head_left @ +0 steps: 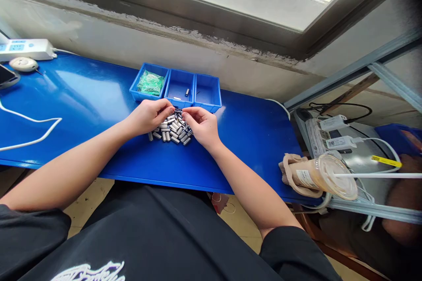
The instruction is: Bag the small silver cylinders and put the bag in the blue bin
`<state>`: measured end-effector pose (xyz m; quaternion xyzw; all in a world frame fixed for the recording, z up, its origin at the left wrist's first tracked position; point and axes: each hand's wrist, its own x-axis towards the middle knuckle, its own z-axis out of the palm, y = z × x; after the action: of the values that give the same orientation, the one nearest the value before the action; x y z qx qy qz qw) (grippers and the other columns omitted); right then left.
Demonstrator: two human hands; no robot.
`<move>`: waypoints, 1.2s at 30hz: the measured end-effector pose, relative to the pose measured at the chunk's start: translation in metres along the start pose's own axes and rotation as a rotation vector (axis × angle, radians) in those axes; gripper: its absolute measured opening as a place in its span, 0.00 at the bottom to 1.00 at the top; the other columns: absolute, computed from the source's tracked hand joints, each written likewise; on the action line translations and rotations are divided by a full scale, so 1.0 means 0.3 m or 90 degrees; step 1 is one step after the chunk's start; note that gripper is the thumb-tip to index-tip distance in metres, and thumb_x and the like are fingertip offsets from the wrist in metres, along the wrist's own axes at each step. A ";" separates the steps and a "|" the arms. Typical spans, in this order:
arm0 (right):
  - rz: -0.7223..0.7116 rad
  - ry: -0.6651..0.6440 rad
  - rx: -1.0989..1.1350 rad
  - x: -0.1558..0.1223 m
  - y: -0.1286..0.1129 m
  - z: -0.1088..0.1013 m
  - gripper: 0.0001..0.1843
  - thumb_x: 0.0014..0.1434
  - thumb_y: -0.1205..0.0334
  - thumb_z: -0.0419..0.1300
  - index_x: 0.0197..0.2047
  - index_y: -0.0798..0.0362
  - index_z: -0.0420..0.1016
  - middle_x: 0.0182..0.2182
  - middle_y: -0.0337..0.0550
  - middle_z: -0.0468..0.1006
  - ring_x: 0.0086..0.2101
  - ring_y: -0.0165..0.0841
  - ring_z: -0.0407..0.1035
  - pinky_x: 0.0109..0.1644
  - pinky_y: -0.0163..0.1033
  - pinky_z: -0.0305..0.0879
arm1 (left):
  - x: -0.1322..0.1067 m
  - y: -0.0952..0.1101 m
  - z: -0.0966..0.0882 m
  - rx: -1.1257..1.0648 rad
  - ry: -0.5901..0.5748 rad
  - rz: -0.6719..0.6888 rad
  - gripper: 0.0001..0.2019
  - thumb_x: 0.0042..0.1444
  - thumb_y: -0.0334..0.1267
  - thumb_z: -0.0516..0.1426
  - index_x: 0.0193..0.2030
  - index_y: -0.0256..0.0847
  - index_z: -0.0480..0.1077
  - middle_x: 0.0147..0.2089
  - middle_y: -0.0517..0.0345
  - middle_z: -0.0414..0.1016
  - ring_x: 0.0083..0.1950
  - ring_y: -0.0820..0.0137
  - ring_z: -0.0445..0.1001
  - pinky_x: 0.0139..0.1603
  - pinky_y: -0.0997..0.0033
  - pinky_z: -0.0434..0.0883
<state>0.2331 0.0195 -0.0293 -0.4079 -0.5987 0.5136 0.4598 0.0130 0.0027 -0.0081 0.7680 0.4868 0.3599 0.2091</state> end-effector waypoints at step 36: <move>0.028 -0.097 0.030 -0.020 -0.011 0.007 0.36 0.50 0.26 0.73 0.41 0.50 0.75 0.39 0.43 0.88 0.41 0.33 0.84 0.48 0.38 0.79 | -0.009 0.017 -0.005 -0.010 -0.045 0.053 0.20 0.69 0.54 0.58 0.46 0.40 0.81 0.28 0.60 0.76 0.27 0.78 0.68 0.33 0.81 0.66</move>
<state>0.2325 0.0129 -0.0268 -0.3697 -0.6105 0.5669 0.4114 0.0142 -0.0019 -0.0046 0.7981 0.4437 0.3449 0.2172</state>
